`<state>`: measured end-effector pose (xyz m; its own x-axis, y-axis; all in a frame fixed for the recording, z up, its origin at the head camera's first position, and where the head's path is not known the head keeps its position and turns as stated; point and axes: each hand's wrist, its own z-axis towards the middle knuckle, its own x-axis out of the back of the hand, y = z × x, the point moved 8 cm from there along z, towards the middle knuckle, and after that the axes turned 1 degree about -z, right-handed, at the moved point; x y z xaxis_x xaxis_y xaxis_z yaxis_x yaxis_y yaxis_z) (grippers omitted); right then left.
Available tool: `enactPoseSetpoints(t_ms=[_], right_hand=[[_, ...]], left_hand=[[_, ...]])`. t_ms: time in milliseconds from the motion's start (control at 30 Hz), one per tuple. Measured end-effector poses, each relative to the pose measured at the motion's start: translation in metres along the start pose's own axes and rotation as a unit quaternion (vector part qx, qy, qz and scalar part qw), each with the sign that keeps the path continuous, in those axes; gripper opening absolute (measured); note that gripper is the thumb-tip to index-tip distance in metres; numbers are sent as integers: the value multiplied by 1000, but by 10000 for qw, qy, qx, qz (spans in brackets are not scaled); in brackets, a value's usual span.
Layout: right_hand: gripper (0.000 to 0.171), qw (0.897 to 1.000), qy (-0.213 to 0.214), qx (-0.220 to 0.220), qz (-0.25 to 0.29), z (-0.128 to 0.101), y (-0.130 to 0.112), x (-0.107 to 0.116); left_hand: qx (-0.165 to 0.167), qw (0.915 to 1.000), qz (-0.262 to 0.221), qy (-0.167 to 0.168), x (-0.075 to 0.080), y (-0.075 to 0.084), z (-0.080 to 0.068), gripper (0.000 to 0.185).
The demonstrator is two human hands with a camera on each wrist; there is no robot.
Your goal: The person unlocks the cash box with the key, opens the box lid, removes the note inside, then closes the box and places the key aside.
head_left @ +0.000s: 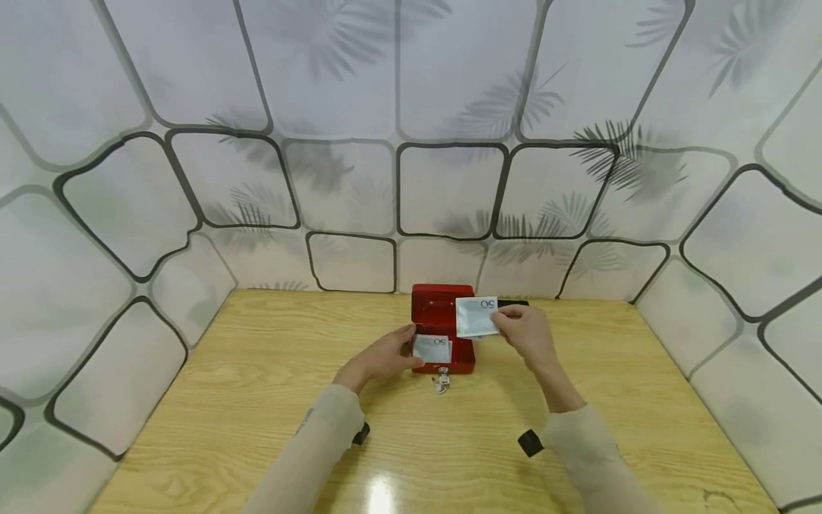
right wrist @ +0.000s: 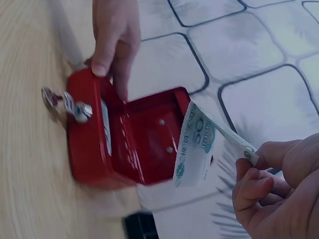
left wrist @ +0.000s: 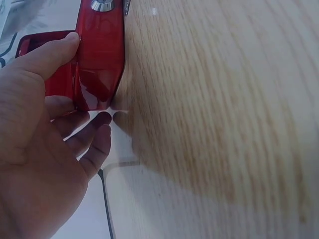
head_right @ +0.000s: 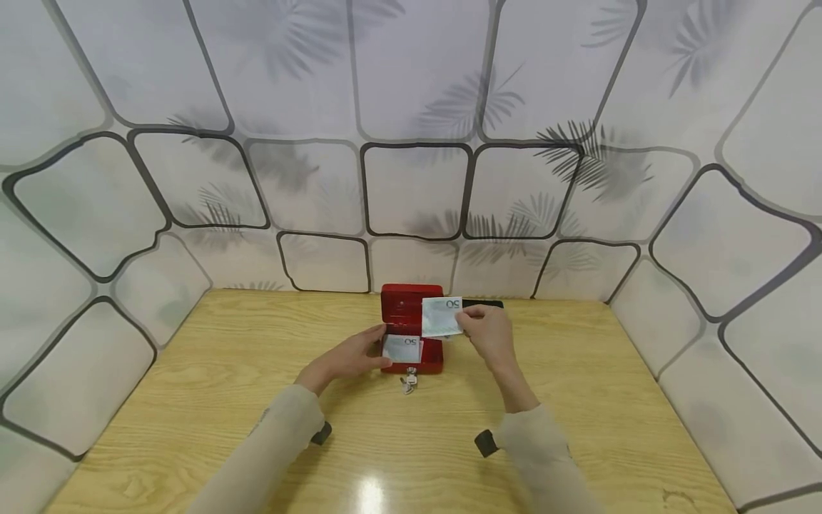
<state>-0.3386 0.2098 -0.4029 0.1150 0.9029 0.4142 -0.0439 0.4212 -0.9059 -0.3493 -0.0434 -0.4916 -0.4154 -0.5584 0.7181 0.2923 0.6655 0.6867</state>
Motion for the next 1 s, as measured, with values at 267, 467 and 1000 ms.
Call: enactPoseSetpoints(t_ms=[267,467,1000], right_hand=[[29,9973,142,-56,-712,-6,11,51],[29,9906,110,-48,-1360,-8,30,73],[20,9907,-342,-484,-1222,-3,80,48]], left_hand=[[17,10000,-65,46,0,0,0,83],[64,10000,-38,38,0,-1,0,83],[126,9999,-4,6,3,5,-3,82]])
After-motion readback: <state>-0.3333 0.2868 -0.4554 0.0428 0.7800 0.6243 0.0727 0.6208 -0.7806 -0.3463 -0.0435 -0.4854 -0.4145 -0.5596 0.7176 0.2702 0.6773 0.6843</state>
